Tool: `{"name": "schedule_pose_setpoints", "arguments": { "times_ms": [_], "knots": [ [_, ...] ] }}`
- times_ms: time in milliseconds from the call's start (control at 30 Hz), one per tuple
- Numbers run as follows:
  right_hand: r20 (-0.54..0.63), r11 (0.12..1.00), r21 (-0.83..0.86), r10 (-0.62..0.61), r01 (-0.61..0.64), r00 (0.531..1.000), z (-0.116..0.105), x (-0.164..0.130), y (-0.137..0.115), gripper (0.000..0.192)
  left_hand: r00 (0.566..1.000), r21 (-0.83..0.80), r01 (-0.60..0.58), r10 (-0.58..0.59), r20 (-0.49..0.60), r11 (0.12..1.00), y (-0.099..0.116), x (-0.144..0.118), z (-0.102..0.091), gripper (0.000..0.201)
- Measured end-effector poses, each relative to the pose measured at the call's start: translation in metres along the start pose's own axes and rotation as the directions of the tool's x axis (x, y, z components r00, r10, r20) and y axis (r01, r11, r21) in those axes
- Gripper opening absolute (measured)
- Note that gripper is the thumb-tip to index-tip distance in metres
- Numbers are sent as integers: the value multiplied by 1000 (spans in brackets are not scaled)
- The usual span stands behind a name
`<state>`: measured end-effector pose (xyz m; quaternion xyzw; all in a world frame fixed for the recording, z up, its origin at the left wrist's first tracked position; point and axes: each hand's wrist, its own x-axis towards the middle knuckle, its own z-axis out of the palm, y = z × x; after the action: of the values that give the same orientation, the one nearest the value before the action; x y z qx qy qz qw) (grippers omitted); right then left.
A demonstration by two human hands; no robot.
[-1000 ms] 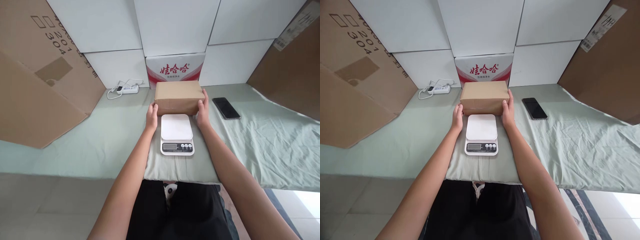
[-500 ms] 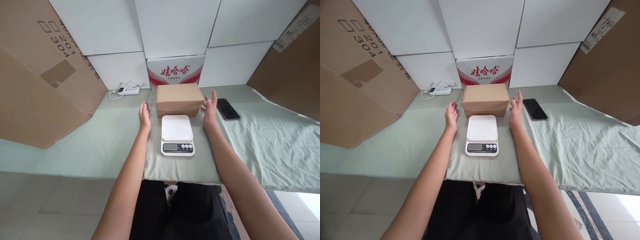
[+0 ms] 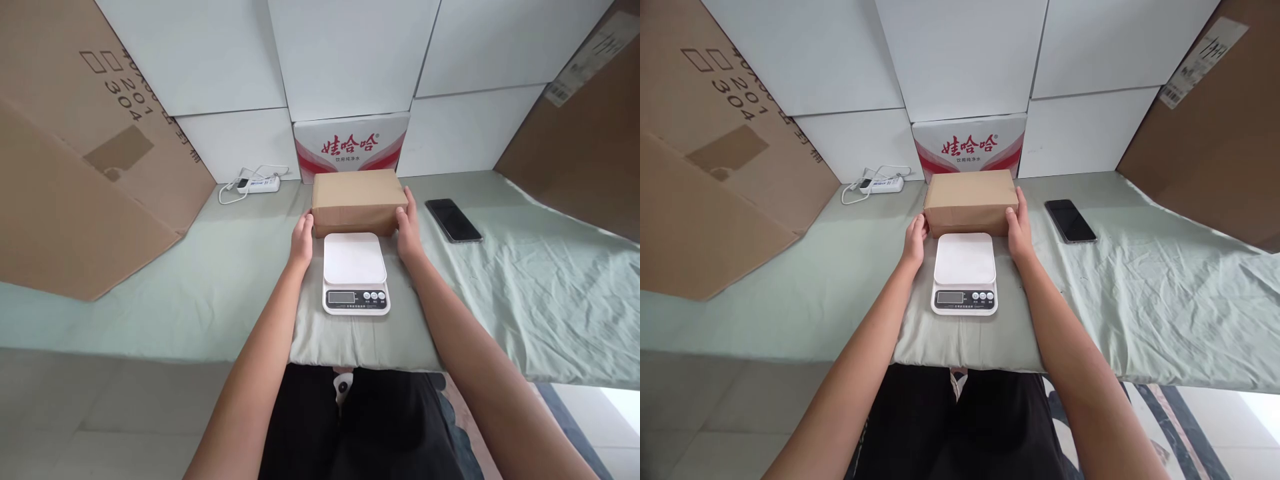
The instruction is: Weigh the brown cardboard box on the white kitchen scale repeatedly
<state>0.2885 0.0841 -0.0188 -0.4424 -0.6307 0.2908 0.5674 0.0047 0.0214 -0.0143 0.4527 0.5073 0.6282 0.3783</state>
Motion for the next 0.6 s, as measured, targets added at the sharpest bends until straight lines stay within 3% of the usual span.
{"name": "schedule_pose_setpoints", "arguments": {
  "times_ms": [367,600],
  "knots": [
    [20,1000,13,-3,2,1000,8,2,-1,111,1000,27,-23,23,14,999,-1,2,4,74],
    [-28,986,31,-166,166,986,8,-7,-26,108,972,57,-236,236,12,970,21,-14,5,84]
  ]
}}
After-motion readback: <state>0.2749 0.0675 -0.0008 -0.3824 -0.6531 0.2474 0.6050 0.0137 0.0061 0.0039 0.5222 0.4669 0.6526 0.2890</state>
